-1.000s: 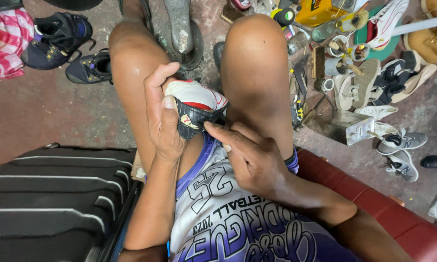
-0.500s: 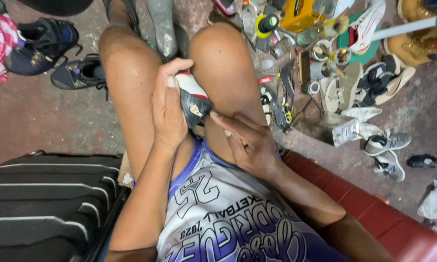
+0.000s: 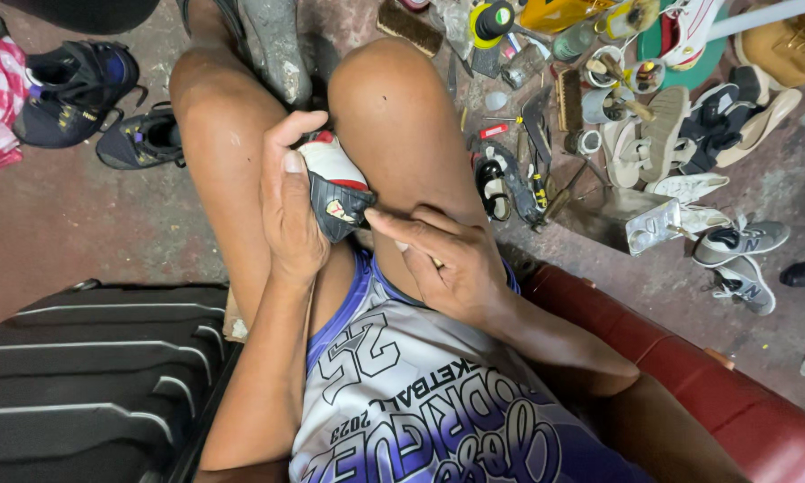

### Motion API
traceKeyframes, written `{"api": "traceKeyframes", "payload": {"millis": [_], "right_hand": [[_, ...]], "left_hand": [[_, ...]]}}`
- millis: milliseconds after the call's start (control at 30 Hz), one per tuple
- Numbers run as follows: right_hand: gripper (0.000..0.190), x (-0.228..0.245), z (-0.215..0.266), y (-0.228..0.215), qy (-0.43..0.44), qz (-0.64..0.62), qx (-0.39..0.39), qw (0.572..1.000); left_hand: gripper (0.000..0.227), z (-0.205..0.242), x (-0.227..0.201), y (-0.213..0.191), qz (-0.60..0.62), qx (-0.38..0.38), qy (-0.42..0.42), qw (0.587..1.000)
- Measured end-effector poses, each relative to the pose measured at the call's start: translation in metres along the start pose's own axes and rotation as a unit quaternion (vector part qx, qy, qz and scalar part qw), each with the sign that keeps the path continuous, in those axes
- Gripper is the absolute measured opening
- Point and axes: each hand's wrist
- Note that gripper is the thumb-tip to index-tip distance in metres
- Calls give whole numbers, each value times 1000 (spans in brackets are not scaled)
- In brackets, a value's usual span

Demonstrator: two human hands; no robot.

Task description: The person is repairing a white and red sneaker by applying a substance to the sole using a small brush. They hold the shoe in their left hand and use the brush in their right hand to carefully apply the material to the heel area of the sole.

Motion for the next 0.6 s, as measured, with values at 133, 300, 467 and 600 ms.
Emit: {"api": "traceKeyframes", "payload": {"millis": [133,300,467,600], "right_hand": [[40,3,-2,-3,-1,12,9,1000],[41,6,-5,-6,-4,29,14,999],[41,9,-5,-7,2,18,20,1000],[40,12,-6,-6,17,13,19,1000]], "left_hand": [[45,1,2,1,-3,-7,-3,1000],[43,2,5,1,-3,-14,-5,1000],[42,3,5,1,-2,-19,-1,1000],[42,4,4,0,-26,-22,7,999]]}}
Point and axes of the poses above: each hand's wrist, its own z-axis away from the middle knuckle, its own y-axis out of the palm, x = y × z, and after that the axes turned 3 degrees about -y, right-handed
